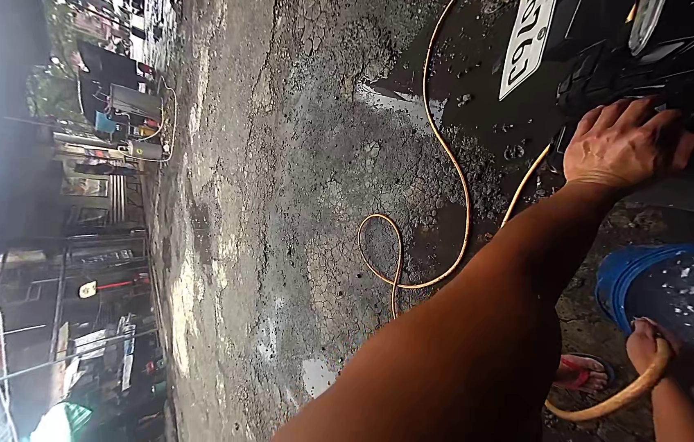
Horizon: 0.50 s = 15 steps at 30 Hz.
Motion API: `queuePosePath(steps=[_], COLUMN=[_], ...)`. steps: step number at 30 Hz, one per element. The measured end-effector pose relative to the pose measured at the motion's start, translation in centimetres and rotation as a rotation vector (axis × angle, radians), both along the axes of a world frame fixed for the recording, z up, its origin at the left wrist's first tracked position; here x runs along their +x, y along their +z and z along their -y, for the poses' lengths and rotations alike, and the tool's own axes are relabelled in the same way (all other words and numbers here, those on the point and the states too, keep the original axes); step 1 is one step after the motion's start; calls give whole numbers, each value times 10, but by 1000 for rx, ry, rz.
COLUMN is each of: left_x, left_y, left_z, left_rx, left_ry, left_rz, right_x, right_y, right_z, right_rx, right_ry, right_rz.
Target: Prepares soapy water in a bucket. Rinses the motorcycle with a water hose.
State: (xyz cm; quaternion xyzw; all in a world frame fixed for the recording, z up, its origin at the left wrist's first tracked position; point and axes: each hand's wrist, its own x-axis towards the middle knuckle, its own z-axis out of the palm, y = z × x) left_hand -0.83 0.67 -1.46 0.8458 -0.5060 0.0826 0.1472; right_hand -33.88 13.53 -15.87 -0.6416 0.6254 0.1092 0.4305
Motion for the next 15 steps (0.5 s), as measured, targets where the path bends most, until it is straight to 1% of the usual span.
queuePosePath(steps=[2,5,7,8,9,11,15], left_x=[-1,-2,-2,-1,-1,0,1], left_y=[5,5,3,-1,-1,1,1], left_z=[-1,1,1,2,1,1,1], left_rx=[73,127,100,30,11,18,40], left_ry=[-14,-17,-7,-3,-4,-14,-12], left_rz=[-25,-42,-46,-32,-28,-37,-31], right_x=[-10,-19,-24,-28,-32,-38,-31], right_y=[-4,16,24,26,23,19,25], right_z=[-7,-14,-16,-17,-19,-21,-22], right_rx=[-12,-17,-79,-99,-112,-123,-110], right_ry=[-17,-3,-3,-15,-24,-7,-15], right_rz=[-41,-55,-53,-51,-43,-19,-23])
